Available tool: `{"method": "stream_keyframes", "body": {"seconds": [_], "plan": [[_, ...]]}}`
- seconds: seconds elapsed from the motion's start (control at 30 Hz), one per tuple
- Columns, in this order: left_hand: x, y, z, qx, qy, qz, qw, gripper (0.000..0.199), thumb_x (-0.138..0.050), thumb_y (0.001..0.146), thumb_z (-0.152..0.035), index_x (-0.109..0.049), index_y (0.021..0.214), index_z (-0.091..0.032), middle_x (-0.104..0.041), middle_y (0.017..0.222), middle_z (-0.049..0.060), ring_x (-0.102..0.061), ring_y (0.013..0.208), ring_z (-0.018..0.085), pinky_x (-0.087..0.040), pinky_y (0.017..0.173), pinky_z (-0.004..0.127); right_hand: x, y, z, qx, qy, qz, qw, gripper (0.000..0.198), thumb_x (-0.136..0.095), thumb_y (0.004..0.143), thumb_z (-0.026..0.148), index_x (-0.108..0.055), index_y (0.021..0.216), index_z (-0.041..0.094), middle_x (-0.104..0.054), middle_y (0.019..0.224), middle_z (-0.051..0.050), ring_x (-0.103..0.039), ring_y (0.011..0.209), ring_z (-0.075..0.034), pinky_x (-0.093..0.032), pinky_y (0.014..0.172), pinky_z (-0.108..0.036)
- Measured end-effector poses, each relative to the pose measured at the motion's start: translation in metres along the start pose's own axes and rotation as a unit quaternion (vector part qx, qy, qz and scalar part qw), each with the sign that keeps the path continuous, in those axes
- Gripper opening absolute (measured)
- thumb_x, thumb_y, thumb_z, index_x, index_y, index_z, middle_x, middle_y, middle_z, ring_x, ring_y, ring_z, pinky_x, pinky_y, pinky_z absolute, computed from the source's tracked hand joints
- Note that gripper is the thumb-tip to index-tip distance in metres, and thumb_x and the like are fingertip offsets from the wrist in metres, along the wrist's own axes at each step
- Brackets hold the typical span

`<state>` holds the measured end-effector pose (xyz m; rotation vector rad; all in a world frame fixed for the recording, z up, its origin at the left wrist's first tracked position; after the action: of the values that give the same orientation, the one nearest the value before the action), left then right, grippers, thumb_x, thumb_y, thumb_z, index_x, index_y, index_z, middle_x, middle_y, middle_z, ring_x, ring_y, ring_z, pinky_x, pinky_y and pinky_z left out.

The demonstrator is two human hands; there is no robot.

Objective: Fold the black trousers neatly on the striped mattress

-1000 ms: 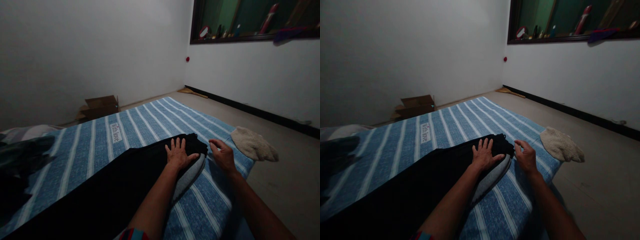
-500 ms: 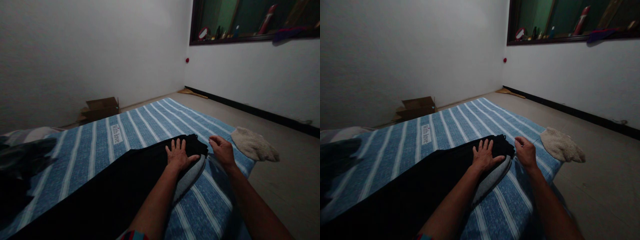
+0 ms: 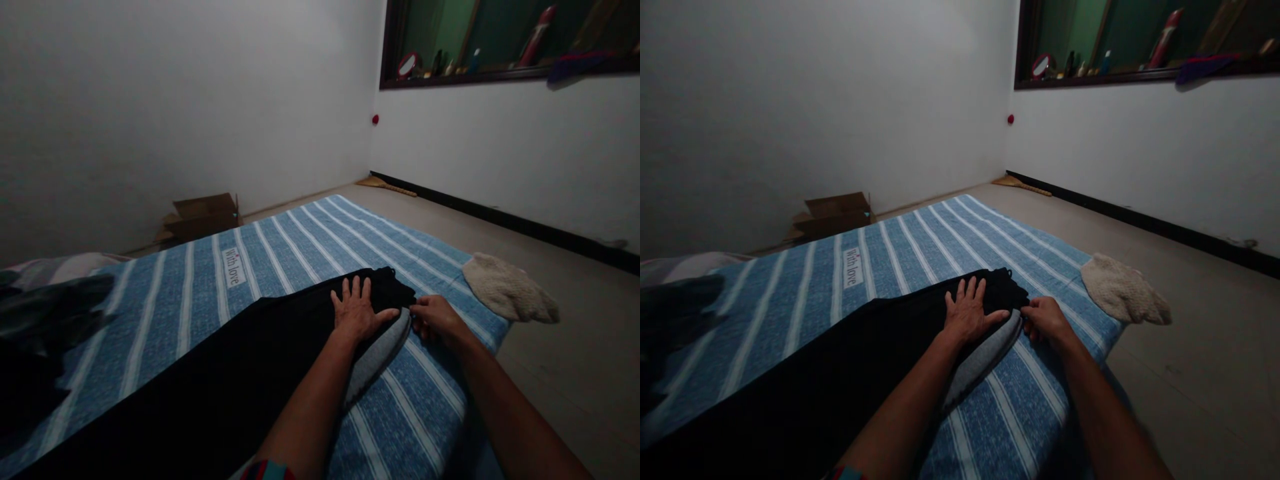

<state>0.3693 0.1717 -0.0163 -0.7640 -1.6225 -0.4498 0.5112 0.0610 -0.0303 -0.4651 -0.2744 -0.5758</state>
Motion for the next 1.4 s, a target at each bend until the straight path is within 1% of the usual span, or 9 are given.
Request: {"method": "stream_keyframes", "body": {"seconds": [0.17,0.37,0.63,0.73,0.83,1.0,1.13,1.23,1.4], "plan": [[-0.002,-0.001,0.0,-0.006,-0.001,-0.012,1.0,0.105,-0.015,0.069,-0.087,-0.011,0.15,-0.021,-0.009,0.156,0.008,0.001,0.142,0.036,-0.008,0.109,0.063,0.004,0.007,-0.001,0.027,-0.027,-0.035,0.999,0.009,-0.049,0.064,0.017,-0.05,0.056,0.019,-0.052,0.039,0.004,-0.046,0.028,-0.01,-0.026,0.027,-0.017],[-0.002,-0.002,0.001,-0.017,-0.011,-0.012,1.0,0.109,-0.021,0.065,-0.089,-0.01,0.15,-0.022,-0.008,0.156,0.009,0.001,0.142,0.036,-0.005,0.108,0.065,0.011,0.012,0.0,0.054,-0.055,-0.023,0.997,0.009,-0.047,0.061,0.016,-0.05,0.053,0.019,-0.048,0.035,0.005,-0.044,0.027,-0.01,-0.026,0.029,-0.019],[-0.001,-0.001,-0.002,-0.011,-0.01,0.005,1.0,0.114,-0.033,0.062,-0.089,-0.01,0.149,-0.02,-0.006,0.157,0.01,0.004,0.141,0.039,-0.006,0.107,0.066,0.016,0.009,-0.002,0.068,-0.1,-0.035,0.992,0.011,-0.054,0.067,0.029,-0.056,0.062,0.02,-0.053,0.041,0.004,-0.049,0.033,-0.014,-0.033,0.035,-0.023],[0.0,-0.002,-0.003,-0.003,-0.006,0.009,1.0,0.118,-0.035,0.058,-0.091,-0.01,0.149,-0.021,-0.006,0.157,0.009,0.005,0.141,0.04,-0.007,0.108,0.065,0.022,-0.009,0.012,0.134,-0.154,-0.148,0.968,0.02,-0.056,0.071,0.037,-0.062,0.078,0.02,-0.055,0.046,0.004,-0.055,0.042,-0.017,-0.039,0.044,-0.026],[0.0,-0.001,-0.003,-0.006,-0.011,0.006,1.0,0.117,-0.036,0.058,-0.09,-0.01,0.149,-0.022,-0.006,0.157,0.009,0.007,0.141,0.04,-0.007,0.107,0.065,0.015,-0.032,0.036,0.268,-0.183,-0.265,0.908,0.023,-0.053,0.078,0.039,-0.065,0.086,0.021,-0.065,0.062,-0.001,-0.061,0.057,-0.018,-0.046,0.056,-0.029],[-0.003,-0.001,-0.001,-0.012,-0.02,0.004,1.0,0.094,-0.036,0.075,-0.073,-0.011,0.149,-0.021,-0.007,0.157,0.01,0.001,0.141,0.037,-0.008,0.107,0.066,-0.034,-0.032,0.048,0.49,-0.194,-0.136,0.839,0.027,-0.044,0.086,0.025,-0.063,0.104,0.02,-0.068,0.105,-0.009,-0.062,0.101,-0.022,-0.049,0.088,-0.037],[-0.005,-0.002,0.0,-0.013,-0.009,-0.009,1.0,0.086,-0.038,0.079,-0.064,-0.011,0.149,-0.023,-0.009,0.157,0.009,0.0,0.142,0.037,-0.009,0.107,0.064,-0.046,-0.001,0.022,0.494,-0.283,-0.11,0.815,0.036,-0.04,0.089,0.025,-0.059,0.119,0.019,-0.056,0.13,-0.013,-0.047,0.125,-0.026,-0.036,0.104,-0.052],[-0.005,-0.003,-0.001,-0.01,-0.007,-0.001,1.0,0.093,-0.041,0.075,-0.069,-0.009,0.149,-0.023,-0.008,0.157,0.009,0.001,0.142,0.037,-0.009,0.107,0.064,-0.04,0.009,0.006,0.485,-0.304,-0.094,0.815,0.038,-0.037,0.091,0.026,-0.057,0.122,0.02,-0.052,0.135,-0.012,-0.044,0.128,-0.024,-0.034,0.105,-0.052],[-0.008,-0.004,-0.002,-0.013,-0.016,0.007,1.0,0.091,-0.039,0.077,-0.067,-0.008,0.149,-0.022,-0.007,0.157,0.009,0.003,0.141,0.037,-0.008,0.108,0.064,-0.041,-0.002,0.023,0.489,-0.272,-0.12,0.82,0.037,-0.037,0.09,0.027,-0.058,0.119,0.02,-0.057,0.128,-0.012,-0.049,0.122,-0.025,-0.038,0.103,-0.05]]}}
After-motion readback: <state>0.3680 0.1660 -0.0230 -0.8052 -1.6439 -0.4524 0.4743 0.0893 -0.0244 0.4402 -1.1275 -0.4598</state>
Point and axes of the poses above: each hand's wrist, its own y-axis towards the middle knuckle, its own x-axis out of the back of the hand, z = x × y, the point moved 3 cm from there along y, towards the middle knuckle
